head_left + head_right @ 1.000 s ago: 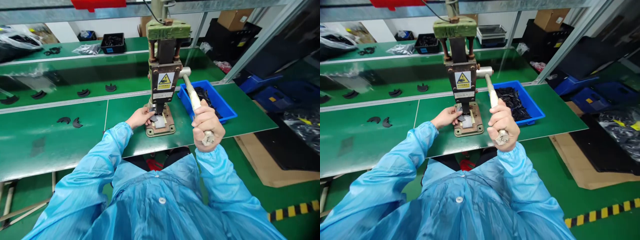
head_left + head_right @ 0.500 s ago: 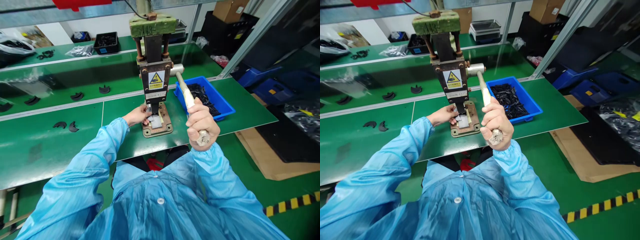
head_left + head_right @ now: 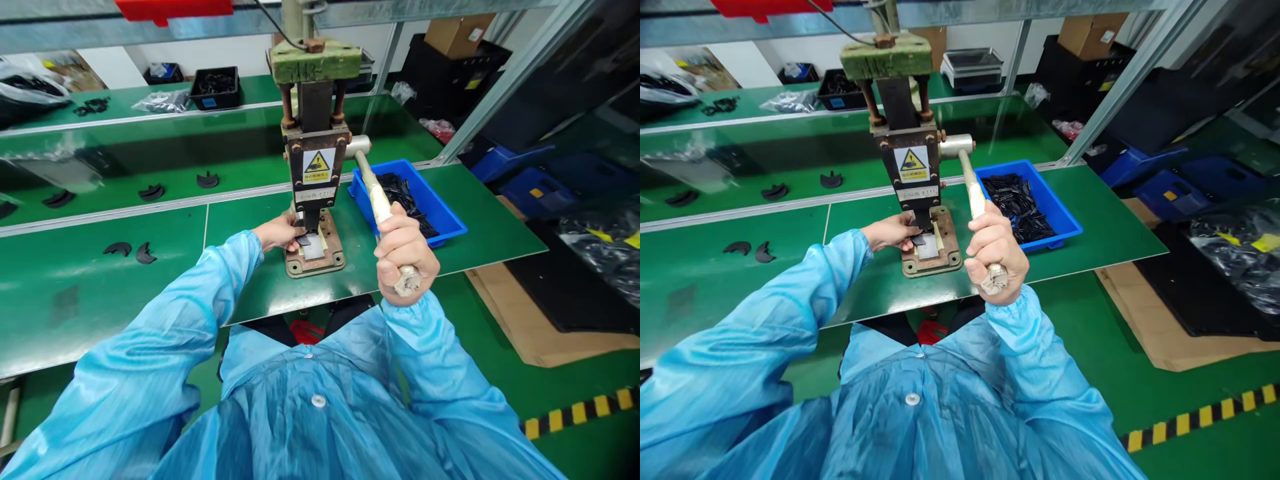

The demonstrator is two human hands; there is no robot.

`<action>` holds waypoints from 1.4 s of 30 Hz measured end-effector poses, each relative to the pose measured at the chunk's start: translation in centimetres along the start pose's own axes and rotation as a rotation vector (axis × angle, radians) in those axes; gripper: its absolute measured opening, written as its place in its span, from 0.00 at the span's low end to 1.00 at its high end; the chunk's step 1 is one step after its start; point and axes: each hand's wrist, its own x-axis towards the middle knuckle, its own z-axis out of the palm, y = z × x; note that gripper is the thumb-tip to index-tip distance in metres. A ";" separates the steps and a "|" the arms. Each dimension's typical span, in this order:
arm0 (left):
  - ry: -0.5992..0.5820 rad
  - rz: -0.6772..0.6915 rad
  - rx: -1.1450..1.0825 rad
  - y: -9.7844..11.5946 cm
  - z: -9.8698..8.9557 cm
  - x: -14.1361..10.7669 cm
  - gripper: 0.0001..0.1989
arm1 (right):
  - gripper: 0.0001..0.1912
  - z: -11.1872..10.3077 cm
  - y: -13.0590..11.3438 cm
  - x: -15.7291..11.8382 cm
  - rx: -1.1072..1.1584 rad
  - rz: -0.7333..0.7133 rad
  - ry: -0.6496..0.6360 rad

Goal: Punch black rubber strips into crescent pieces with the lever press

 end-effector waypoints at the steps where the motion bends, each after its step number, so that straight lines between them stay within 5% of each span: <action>1: 0.033 0.027 -0.005 -0.1 0.3 -0.4 0.16 | 0.12 -0.1 0.0 0.0 -0.004 -0.002 -0.008; 5: 0.006 0.252 -0.122 -1.7 1.0 -3.8 0.18 | 0.12 -0.4 0.0 0.3 -0.008 -0.028 -0.050; 8: -0.038 0.377 -0.114 -5.1 -0.7 -8.0 0.22 | 0.15 -0.1 -0.1 0.5 -0.009 -0.044 -0.007; 15: 0.720 0.340 0.546 -16.2 -12.0 -17.8 0.22 | 0.31 1.2 1.3 0.4 -0.034 -0.059 0.178; 18: 0.716 0.331 0.766 -18.2 -15.6 -18.5 0.25 | 0.35 1.5 1.7 0.4 -0.039 -0.077 0.228; 21: 0.673 0.357 0.874 -18.2 -16.8 -16.5 0.27 | 0.34 1.3 1.6 0.5 -0.064 -0.067 0.203; 28: 0.528 0.255 0.816 -15.3 -15.4 -12.7 0.13 | 0.21 0.7 -0.1 0.7 -0.029 -0.035 0.075; 33: 0.465 0.186 0.349 -13.2 -12.1 -11.1 0.20 | 0.18 0.5 -0.5 0.7 -0.020 -0.002 0.006; 42: 0.334 0.339 0.049 -7.6 -5.6 -8.0 0.29 | 0.17 0.0 -0.8 0.4 -0.034 -0.004 -0.041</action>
